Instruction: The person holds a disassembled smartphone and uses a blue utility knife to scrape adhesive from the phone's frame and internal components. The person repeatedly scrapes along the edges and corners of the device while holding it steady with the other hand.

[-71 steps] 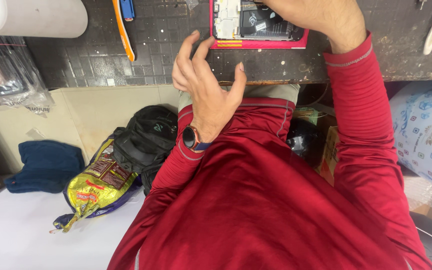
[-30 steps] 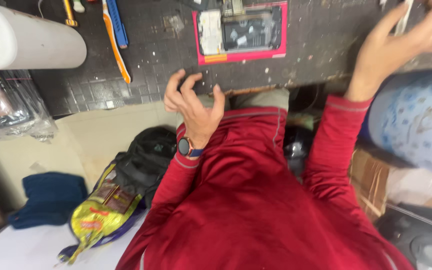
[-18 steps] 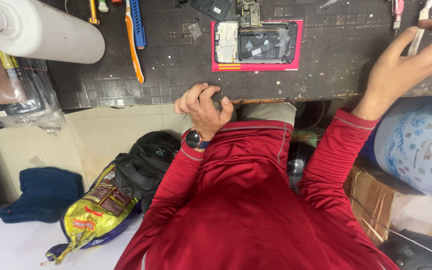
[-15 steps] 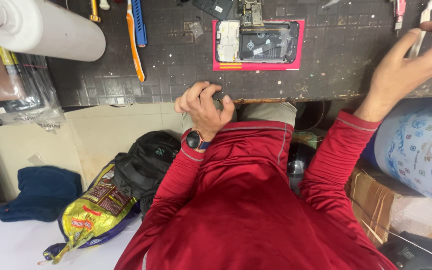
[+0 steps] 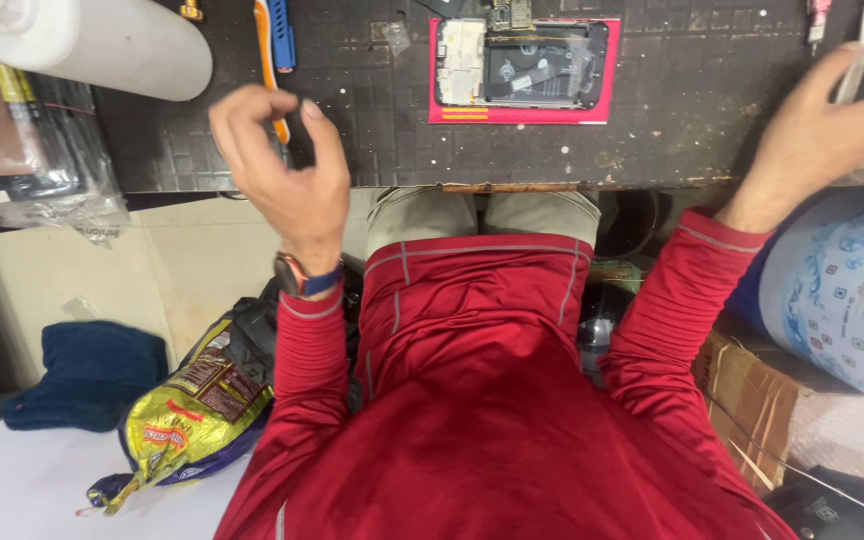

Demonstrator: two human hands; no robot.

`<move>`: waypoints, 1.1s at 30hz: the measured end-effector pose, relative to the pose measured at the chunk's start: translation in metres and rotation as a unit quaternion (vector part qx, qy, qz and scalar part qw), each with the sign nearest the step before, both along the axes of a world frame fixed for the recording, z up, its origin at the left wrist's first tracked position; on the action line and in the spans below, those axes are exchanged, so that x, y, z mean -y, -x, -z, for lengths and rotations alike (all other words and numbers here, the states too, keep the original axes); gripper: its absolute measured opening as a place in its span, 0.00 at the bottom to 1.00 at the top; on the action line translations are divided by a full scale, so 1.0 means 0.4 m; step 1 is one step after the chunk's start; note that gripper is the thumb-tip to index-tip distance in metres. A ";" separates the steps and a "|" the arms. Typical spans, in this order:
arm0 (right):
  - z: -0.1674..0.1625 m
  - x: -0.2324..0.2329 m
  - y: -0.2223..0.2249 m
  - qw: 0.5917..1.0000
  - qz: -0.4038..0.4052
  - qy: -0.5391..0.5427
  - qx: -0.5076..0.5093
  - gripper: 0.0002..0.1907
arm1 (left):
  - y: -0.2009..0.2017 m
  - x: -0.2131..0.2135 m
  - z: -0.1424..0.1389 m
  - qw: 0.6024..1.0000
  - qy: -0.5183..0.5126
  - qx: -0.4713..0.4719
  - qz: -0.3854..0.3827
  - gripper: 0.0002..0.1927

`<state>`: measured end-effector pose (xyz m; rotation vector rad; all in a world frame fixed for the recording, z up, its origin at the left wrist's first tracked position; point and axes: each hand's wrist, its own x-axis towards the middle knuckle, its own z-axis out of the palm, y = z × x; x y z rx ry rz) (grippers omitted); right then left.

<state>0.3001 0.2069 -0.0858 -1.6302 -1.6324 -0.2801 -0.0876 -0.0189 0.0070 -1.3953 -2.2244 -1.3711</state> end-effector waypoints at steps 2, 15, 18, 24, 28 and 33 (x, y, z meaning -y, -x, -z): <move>0.002 0.008 0.004 0.999 -0.026 -0.011 0.032 0.15 | 0.010 -0.024 -0.007 1.000 0.020 -0.008 0.010 0.10; 0.022 0.009 -0.007 0.997 -0.032 0.058 -0.041 0.14 | -0.143 -0.073 0.022 0.998 0.012 -0.030 0.045 0.11; 0.020 0.009 -0.007 0.996 -0.038 0.061 -0.050 0.14 | -0.102 -0.082 0.007 0.996 0.039 0.081 0.001 0.08; 0.009 0.004 0.002 0.996 -0.034 0.066 -0.042 0.15 | 0.099 -0.125 -0.010 0.958 0.189 -0.188 -0.105 0.17; 0.003 0.007 0.007 0.996 -0.035 0.066 -0.050 0.14 | 0.131 -0.141 0.034 0.925 0.235 -0.272 -0.127 0.16; -0.015 0.007 0.012 0.997 -0.038 0.060 -0.034 0.15 | 0.134 -0.142 0.069 0.927 0.248 -0.257 -0.115 0.09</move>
